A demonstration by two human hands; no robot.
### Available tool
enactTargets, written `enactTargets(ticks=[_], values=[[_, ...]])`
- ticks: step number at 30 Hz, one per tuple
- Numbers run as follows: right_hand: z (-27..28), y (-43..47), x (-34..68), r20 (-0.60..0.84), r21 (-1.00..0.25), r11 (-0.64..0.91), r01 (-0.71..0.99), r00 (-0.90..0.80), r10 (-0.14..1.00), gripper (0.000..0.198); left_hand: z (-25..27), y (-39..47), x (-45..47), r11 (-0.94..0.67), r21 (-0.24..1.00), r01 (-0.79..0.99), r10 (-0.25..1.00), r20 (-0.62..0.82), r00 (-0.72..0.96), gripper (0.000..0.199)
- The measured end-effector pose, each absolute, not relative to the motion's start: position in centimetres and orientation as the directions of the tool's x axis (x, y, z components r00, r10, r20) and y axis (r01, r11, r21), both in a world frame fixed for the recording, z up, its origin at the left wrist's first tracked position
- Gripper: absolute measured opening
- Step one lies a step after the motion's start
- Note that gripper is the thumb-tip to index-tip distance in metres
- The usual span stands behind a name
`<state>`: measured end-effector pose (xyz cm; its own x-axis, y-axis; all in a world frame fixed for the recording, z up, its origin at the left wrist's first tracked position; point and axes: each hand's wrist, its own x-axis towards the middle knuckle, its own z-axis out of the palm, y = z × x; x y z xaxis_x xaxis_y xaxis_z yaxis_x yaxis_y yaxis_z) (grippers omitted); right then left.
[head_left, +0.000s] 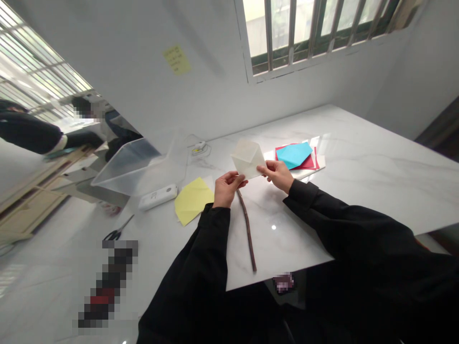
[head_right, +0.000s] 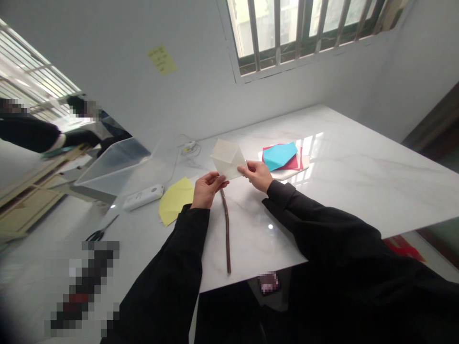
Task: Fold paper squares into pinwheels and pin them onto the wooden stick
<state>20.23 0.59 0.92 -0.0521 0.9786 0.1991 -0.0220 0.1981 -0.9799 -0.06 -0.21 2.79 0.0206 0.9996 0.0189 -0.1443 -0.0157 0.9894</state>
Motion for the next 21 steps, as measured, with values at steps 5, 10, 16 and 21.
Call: enactTargets(ticks=[5,10,16,21], values=[[0.9,0.6,20.3,0.207,-0.978,0.208,0.003,-0.041,0.977,0.060,2.6,-0.2,0.0,-0.050,0.992,-0.120,0.999,0.052,0.013,0.060],[0.8,0.8,20.5,0.195,-0.981,0.195,-0.004,-0.021,0.981,0.059,2.7,-0.1,0.0,-0.068,0.990,-0.126,0.997,0.073,0.036,0.054],[1.0,0.8,20.5,0.131,-0.987,0.133,-0.089,0.021,0.991,0.055,3.6,-1.0,0.0,-0.243,0.970,-0.007,0.967,0.242,0.078,0.041],[0.9,0.7,20.4,0.096,-0.985,0.097,-0.140,0.016,0.995,0.054,3.6,-1.4,0.5,-0.275,0.960,0.051,0.957,0.269,0.106,0.038]])
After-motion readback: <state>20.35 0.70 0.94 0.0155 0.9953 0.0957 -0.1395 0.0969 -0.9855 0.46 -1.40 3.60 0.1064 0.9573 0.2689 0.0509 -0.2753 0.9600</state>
